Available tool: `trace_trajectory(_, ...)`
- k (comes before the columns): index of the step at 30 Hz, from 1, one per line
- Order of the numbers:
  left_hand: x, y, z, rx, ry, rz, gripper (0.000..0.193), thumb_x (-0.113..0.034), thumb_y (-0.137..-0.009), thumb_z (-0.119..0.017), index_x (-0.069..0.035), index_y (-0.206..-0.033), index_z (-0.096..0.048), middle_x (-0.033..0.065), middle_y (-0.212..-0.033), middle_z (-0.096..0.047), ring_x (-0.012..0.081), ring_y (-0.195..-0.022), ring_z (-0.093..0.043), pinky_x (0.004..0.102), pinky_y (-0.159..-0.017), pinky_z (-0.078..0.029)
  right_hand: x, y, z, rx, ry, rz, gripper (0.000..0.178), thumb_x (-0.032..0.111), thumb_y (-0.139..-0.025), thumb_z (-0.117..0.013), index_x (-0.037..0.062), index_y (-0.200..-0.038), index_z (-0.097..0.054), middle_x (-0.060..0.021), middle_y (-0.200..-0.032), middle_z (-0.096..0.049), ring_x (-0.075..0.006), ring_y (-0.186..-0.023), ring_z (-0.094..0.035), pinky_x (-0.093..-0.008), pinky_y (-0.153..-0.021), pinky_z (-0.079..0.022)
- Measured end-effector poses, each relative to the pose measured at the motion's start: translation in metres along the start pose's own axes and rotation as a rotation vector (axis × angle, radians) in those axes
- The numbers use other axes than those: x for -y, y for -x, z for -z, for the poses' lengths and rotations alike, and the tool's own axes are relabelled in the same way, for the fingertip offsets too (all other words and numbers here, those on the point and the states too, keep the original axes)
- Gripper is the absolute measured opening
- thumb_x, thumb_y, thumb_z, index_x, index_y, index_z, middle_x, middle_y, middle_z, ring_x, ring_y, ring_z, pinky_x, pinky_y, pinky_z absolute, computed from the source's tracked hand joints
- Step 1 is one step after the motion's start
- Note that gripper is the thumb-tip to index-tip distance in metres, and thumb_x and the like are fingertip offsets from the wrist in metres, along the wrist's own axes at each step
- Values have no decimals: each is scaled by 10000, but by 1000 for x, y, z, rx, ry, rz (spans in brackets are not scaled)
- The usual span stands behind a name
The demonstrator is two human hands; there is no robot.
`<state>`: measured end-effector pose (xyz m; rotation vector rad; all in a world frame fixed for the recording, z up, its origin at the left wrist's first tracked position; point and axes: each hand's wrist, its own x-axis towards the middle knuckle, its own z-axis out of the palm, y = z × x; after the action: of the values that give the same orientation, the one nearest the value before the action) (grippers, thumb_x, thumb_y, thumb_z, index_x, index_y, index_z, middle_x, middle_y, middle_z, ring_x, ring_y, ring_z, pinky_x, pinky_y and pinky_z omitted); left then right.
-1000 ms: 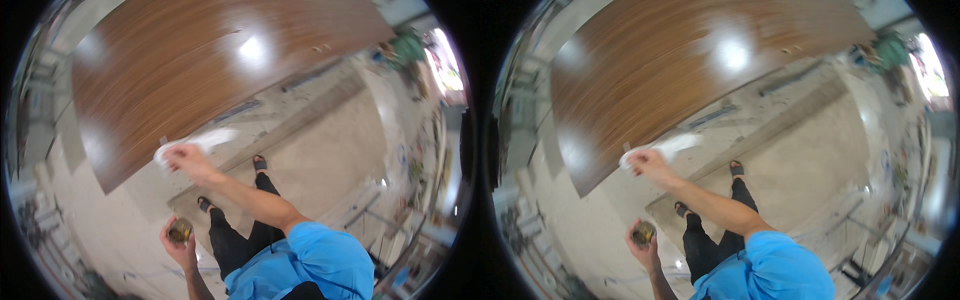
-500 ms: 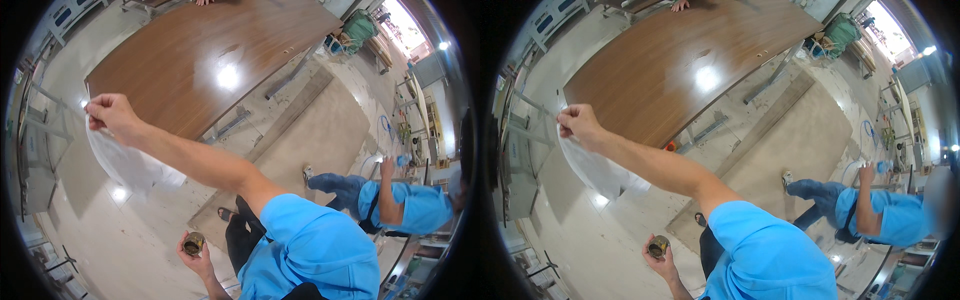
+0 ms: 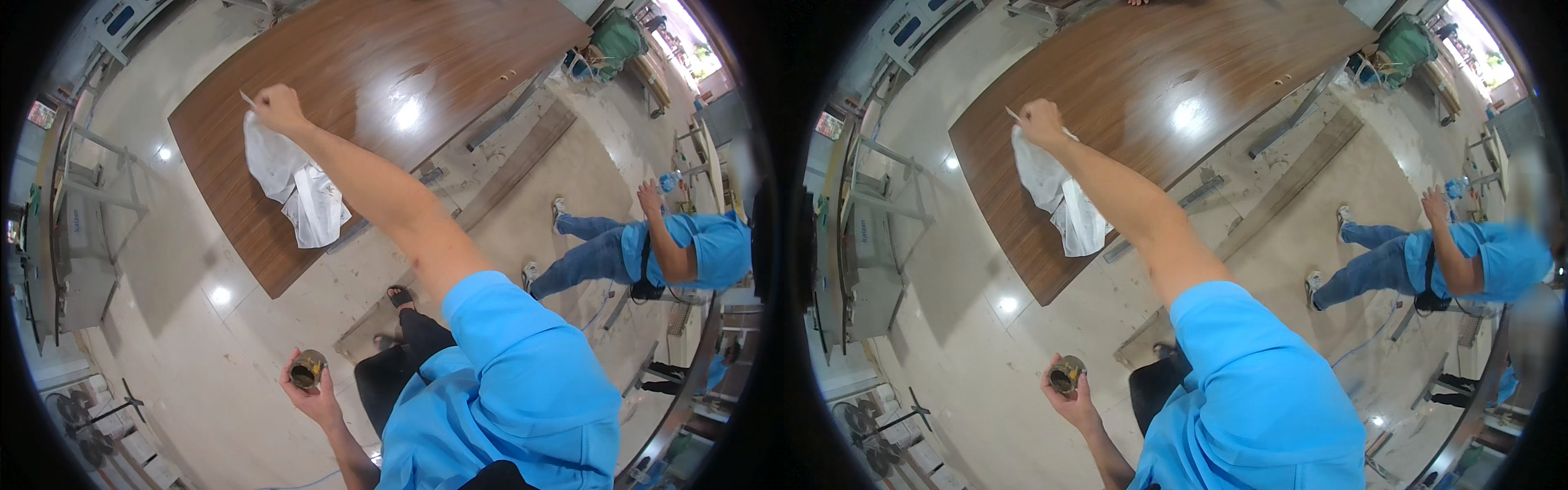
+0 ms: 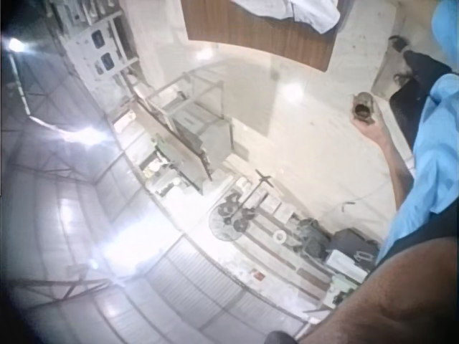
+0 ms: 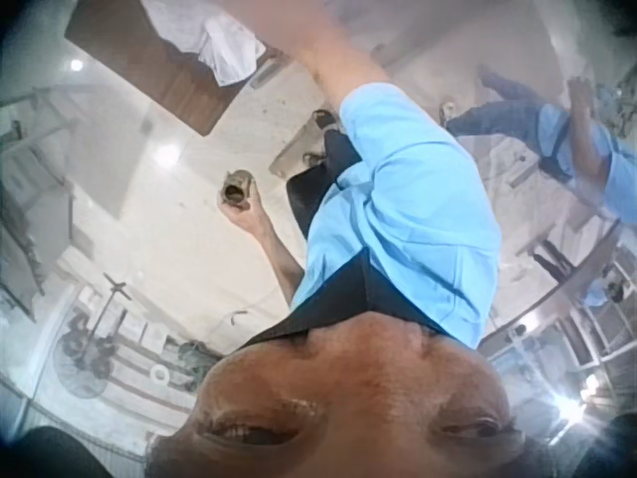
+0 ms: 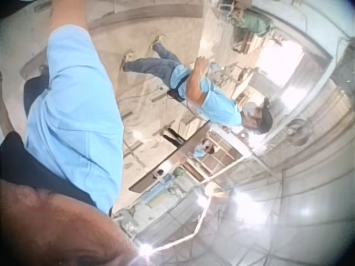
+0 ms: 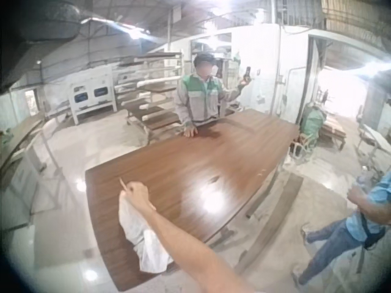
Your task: The person applies a liquid finish to a large wooden tabletop using a cloth and a small container. They repeatedly dip the cloth into the container and wipe the surface, then pass the container to a coworker. The person later lifts and repositions the tabletop with assistance.
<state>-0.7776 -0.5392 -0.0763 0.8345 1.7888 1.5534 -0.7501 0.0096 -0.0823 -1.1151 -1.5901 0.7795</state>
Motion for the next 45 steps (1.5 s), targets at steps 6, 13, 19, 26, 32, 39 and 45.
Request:
trace_trajectory(6, 12, -22, 29, 35, 36, 11, 678, 104, -838, -730, -8, -1427, -413, 196, -1493, -513, 288, -1364, -539, 415, -1141, -490, -84, 112, 30, 101, 657, 122, 101, 204, -822, -789, 133, -888, -817, -126, -1152, -728, -385, -1047, -649, -485, -970, -504)
trace_trajectory(13, 31, -56, 85, 209, 60, 45, 708, 92, -812, -761, -10, -1432, -434, 192, -1488, -517, 276, -1362, -542, 393, -1127, -496, -86, 189, 16, 160, 400, 44, 90, 123, -853, -761, 64, -903, -806, -95, -1007, -752, -302, -886, -681, -425, -817, -537)
trace_trajectory(19, 32, -71, 126, 310, 62, -19, 701, 89, -804, -765, -8, -1424, -452, 185, -1490, -517, 260, -1349, -547, 377, -1120, -492, -35, 196, -9, -78, -424, -443, 127, 100, -941, -754, -13, -983, -793, -12, -905, -742, -85, -767, -631, -275, -687, -513)
trace_trajectory(26, 36, -82, 146, 376, 87, -17, 720, 90, -797, -766, -10, -1432, -441, 187, -1493, -508, 261, -1362, -531, 385, -1140, -470, -9, 108, 18, -265, 18, -184, 90, 164, -862, -796, 125, -934, -831, -58, -973, -772, -234, -952, -713, -389, -833, -535)
trace_trajectory(32, 43, -81, 134, 312, 33, 24, 747, 93, -794, -762, -18, -1445, -412, 192, -1496, -503, 270, -1371, -523, 393, -1130, -483, -63, 129, -9, -158, 685, 134, 112, 182, -808, -804, 202, -912, -838, -106, -1393, -674, -409, -1372, -491, -580, -1074, -402)
trace_trajectory(39, 38, -78, 102, 288, -11, 40, 722, 87, -803, -753, -20, -1430, -412, 194, -1496, -501, 286, -1379, -519, 405, -1137, -489, -100, 149, -30, 2, 555, 128, 72, 171, -817, -792, 169, -882, -825, -62, -1350, -694, -353, -1323, -523, -544, -1056, -390)
trace_trajectory(45, 31, -71, 79, 239, -41, 29, 708, 80, -816, -753, -17, -1428, -411, 193, -1494, -504, 291, -1376, -521, 409, -1133, -490, -121, 125, 29, -118, 490, -100, 100, 181, -821, -792, 162, -910, -832, -53, -1208, -747, -339, -1209, -574, -518, -1016, -433)
